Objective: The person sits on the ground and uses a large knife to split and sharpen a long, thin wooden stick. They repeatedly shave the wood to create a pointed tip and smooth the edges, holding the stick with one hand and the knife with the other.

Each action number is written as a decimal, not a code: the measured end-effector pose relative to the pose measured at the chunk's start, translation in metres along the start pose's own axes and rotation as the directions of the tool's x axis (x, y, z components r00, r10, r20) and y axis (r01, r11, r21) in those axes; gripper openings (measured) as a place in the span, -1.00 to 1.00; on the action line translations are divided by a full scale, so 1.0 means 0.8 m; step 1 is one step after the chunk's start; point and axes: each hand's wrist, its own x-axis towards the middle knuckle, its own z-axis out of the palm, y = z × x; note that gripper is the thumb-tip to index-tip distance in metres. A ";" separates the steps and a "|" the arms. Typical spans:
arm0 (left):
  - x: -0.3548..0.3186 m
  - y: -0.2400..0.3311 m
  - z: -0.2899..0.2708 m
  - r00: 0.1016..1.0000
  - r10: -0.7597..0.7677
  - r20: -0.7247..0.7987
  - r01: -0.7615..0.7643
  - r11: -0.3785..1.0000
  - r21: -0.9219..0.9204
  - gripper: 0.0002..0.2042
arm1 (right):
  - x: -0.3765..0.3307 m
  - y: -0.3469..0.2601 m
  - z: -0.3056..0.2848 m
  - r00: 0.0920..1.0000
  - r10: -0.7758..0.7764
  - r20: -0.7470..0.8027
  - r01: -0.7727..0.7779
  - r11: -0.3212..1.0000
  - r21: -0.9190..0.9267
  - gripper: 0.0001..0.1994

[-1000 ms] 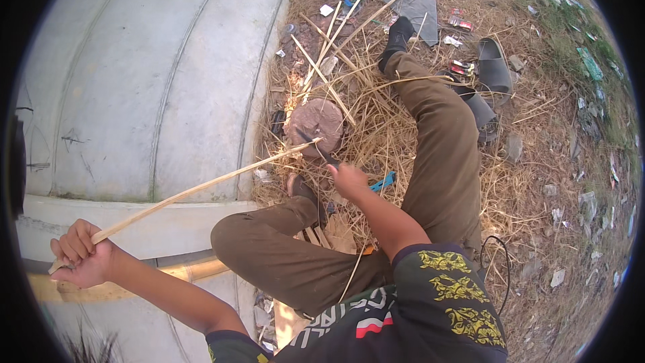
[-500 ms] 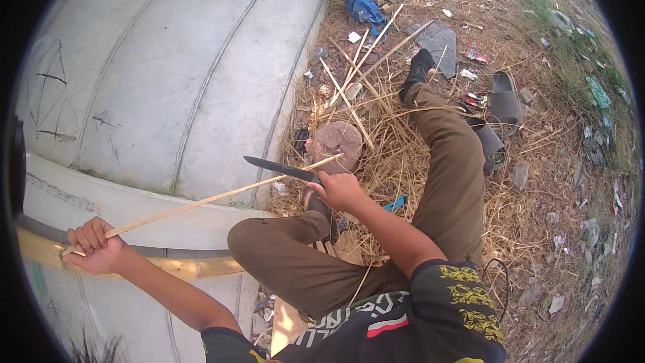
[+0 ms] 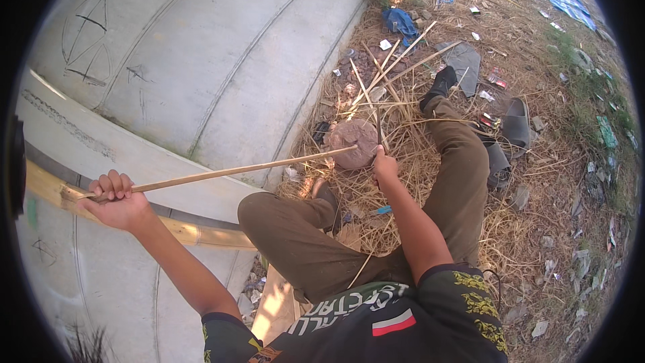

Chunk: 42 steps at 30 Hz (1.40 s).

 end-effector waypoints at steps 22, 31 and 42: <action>-0.001 -0.112 0.192 0.922 -0.122 0.367 0.133 0.991 -0.006 -0.48 | -0.049 -0.005 0.003 0.984 -0.067 0.165 0.108 0.961 -0.254 -0.56; 0.001 -0.118 0.216 0.828 -0.144 0.542 0.216 0.974 -0.071 -0.46 | -0.255 -0.152 0.037 0.508 -0.826 0.243 0.711 0.562 0.423 -0.57; -0.033 -0.127 0.258 0.792 -0.204 0.576 0.369 0.911 -0.185 -0.45 | -0.296 -0.182 -0.001 0.756 -0.252 0.604 0.420 0.895 -0.151 -0.60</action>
